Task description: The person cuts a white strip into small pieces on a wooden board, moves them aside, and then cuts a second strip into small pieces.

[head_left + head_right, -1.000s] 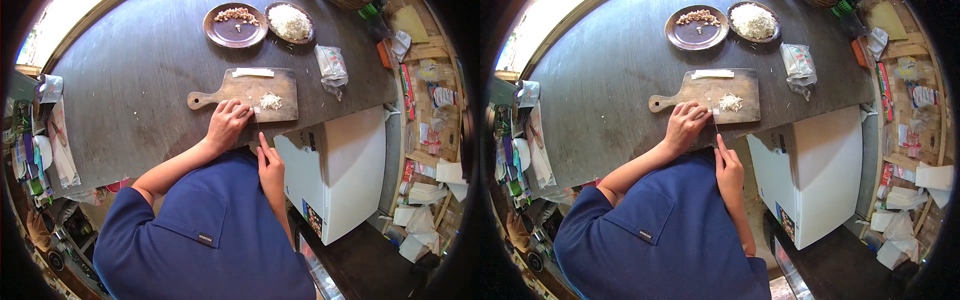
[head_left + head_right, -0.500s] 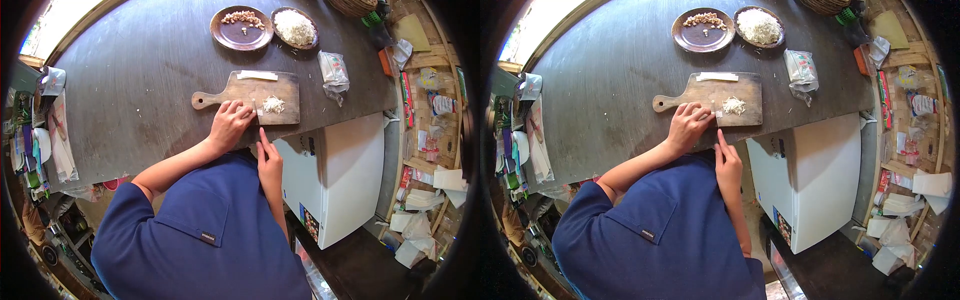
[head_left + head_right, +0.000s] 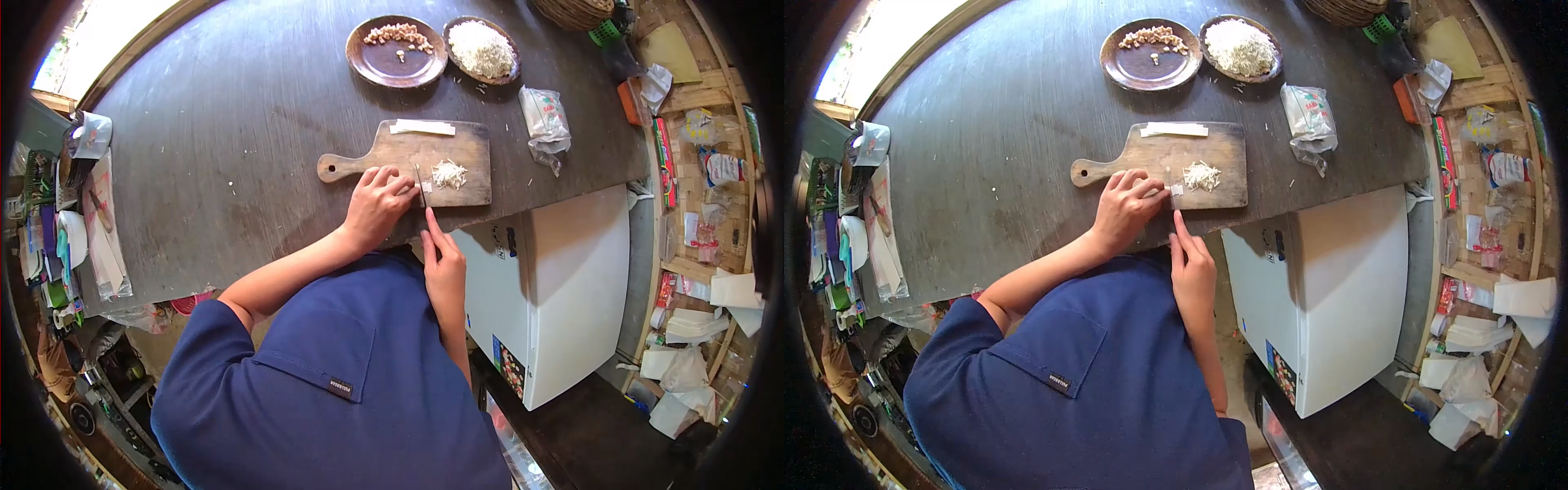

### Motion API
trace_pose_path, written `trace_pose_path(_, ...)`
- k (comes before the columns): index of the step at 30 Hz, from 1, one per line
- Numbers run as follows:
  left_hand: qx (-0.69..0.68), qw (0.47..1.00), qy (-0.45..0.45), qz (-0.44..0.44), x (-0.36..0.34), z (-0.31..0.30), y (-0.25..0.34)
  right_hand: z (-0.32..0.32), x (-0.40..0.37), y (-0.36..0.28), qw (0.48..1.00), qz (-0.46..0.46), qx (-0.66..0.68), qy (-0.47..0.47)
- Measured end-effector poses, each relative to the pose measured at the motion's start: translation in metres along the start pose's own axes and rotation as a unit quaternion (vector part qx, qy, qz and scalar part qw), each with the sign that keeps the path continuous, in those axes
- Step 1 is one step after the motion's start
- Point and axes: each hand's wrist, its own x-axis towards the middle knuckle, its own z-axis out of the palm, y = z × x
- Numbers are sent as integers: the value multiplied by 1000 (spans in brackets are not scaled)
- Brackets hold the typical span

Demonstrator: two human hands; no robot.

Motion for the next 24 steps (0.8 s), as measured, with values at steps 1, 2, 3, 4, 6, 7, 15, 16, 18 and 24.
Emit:
trace_pose_path(1, -5, 1000, -1, -3, 1, 0, -2, -2, -7, 2, 1000, -4, -13, 2)
trace_pose_path(2, -2, 1000, 1, -4, 2, -1, -4, -3, -13, 5, 1000, -7, -28, 3)
trace_pose_path(3, -11, 1000, -1, -6, 1, -2, -3, -2, -16, 8, 1000, -8, -29, 3)
trace_pose_path(4, -22, 1000, -4, -9, 1, -2, -2, 0, -19, 14, 1000, -8, -11, 6)
trace_pose_path(6, -21, 1000, -1, -13, 3, -2, 0, 0, -19, 17, 1000, -5, 5, 8)
trace_pose_path(7, -16, 1000, 0, -16, 3, -2, 0, 1, -12, 16, 1000, -15, 3, 13)
trace_pose_path(15, -17, 1000, -13, -22, 5, -4, 0, -5, -17, 5, 999, -14, -32, 8)
trace_pose_path(16, -22, 999, -8, -24, 4, -4, 0, -3, -17, 7, 999, -14, -32, 6)
trace_pose_path(18, -18, 999, -11, -26, 5, -4, 0, -2, -20, 10, 999, -15, -28, 11)
trace_pose_path(24, -17, 1000, -11, -24, 6, -6, 0, -1, -2, 3, 1000, -8, -8, 0)
